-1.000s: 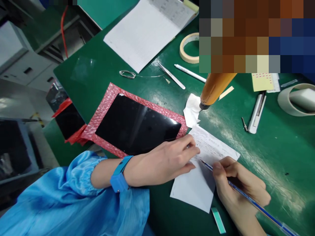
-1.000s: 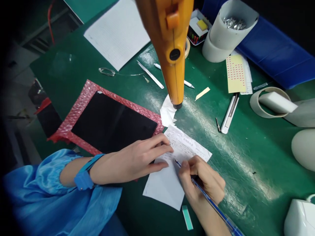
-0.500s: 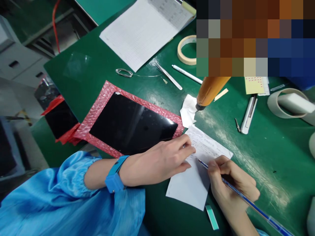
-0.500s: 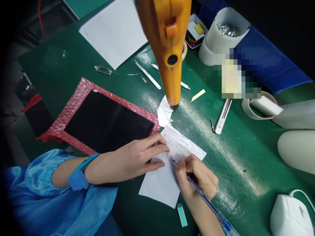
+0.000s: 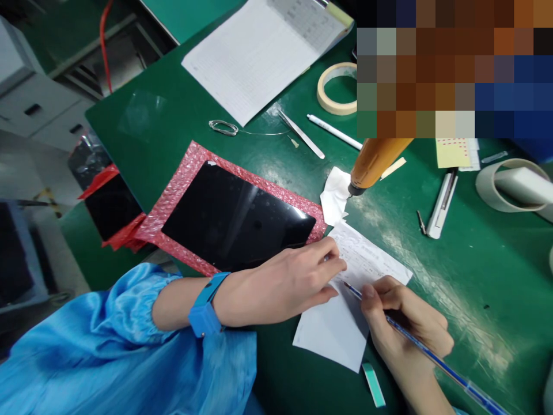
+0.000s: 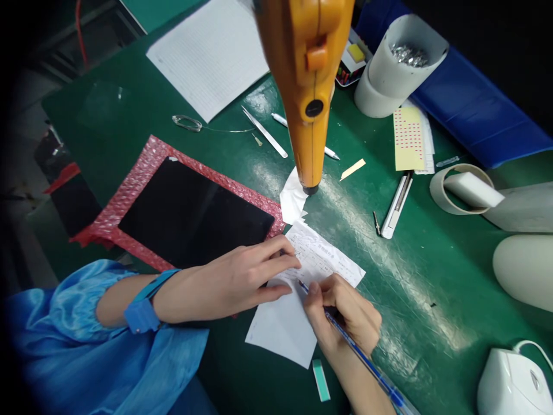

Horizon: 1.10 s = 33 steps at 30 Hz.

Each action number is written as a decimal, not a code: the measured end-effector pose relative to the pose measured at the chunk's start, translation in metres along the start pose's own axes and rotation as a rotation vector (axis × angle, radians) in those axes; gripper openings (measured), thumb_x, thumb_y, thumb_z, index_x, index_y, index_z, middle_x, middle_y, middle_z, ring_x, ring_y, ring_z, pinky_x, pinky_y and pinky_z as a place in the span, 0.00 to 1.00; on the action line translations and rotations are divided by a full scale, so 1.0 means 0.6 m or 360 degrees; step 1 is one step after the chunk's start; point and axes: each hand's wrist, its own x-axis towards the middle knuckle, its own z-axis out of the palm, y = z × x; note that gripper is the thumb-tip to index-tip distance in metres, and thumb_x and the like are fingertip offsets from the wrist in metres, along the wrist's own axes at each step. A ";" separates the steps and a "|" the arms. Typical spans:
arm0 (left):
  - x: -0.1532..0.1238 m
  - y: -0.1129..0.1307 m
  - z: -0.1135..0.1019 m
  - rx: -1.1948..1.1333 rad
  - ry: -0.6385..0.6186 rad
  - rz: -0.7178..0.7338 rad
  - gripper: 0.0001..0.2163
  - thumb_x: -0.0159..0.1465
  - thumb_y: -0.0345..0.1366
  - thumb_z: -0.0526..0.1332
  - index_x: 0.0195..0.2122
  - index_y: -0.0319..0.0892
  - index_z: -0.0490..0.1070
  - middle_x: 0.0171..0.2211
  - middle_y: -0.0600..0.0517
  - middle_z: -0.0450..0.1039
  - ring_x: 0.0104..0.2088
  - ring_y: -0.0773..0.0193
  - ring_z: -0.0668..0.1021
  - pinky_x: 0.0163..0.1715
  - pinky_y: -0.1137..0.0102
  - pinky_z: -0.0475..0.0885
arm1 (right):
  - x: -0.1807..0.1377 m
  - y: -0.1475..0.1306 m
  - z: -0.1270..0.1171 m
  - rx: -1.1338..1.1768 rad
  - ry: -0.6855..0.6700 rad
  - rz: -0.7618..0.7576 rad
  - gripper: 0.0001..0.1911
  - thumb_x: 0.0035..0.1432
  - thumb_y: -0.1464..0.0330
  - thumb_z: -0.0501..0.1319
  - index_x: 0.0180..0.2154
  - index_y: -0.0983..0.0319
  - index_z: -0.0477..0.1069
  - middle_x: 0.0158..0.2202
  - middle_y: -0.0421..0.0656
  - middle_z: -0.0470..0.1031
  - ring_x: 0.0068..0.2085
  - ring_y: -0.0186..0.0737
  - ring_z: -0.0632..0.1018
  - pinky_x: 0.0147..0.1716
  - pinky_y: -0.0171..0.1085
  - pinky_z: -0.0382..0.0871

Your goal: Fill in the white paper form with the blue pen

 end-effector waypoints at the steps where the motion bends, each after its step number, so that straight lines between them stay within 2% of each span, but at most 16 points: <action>1: 0.000 0.001 -0.001 -0.0002 -0.0001 0.0002 0.11 0.71 0.26 0.71 0.53 0.34 0.75 0.51 0.47 0.72 0.45 0.57 0.82 0.38 0.64 0.79 | 0.001 0.000 0.000 -0.0011 -0.0004 -0.0008 0.20 0.69 0.81 0.67 0.30 0.56 0.64 0.26 0.33 0.69 0.22 0.29 0.67 0.21 0.33 0.58; 17: -0.001 0.002 -0.001 -0.0036 -0.0083 -0.0035 0.12 0.73 0.26 0.68 0.55 0.36 0.72 0.52 0.47 0.71 0.46 0.56 0.82 0.39 0.63 0.80 | 0.002 -0.003 0.003 0.0036 0.0001 0.0032 0.20 0.69 0.80 0.67 0.29 0.57 0.64 0.26 0.32 0.68 0.23 0.29 0.67 0.22 0.32 0.59; 26: -0.003 0.002 0.002 -0.0023 -0.0037 -0.0018 0.13 0.72 0.25 0.68 0.56 0.36 0.72 0.52 0.47 0.70 0.45 0.56 0.81 0.38 0.61 0.80 | 0.002 -0.002 0.002 0.0043 -0.0028 0.0039 0.21 0.70 0.80 0.67 0.30 0.56 0.62 0.26 0.33 0.68 0.24 0.29 0.69 0.23 0.33 0.62; 33: -0.003 0.002 0.004 -0.0061 -0.0031 -0.0031 0.13 0.73 0.25 0.67 0.57 0.37 0.72 0.53 0.46 0.71 0.46 0.56 0.81 0.40 0.63 0.82 | 0.006 -0.003 0.004 0.0074 0.0014 0.0017 0.21 0.70 0.80 0.67 0.30 0.56 0.62 0.26 0.32 0.67 0.23 0.28 0.68 0.23 0.31 0.61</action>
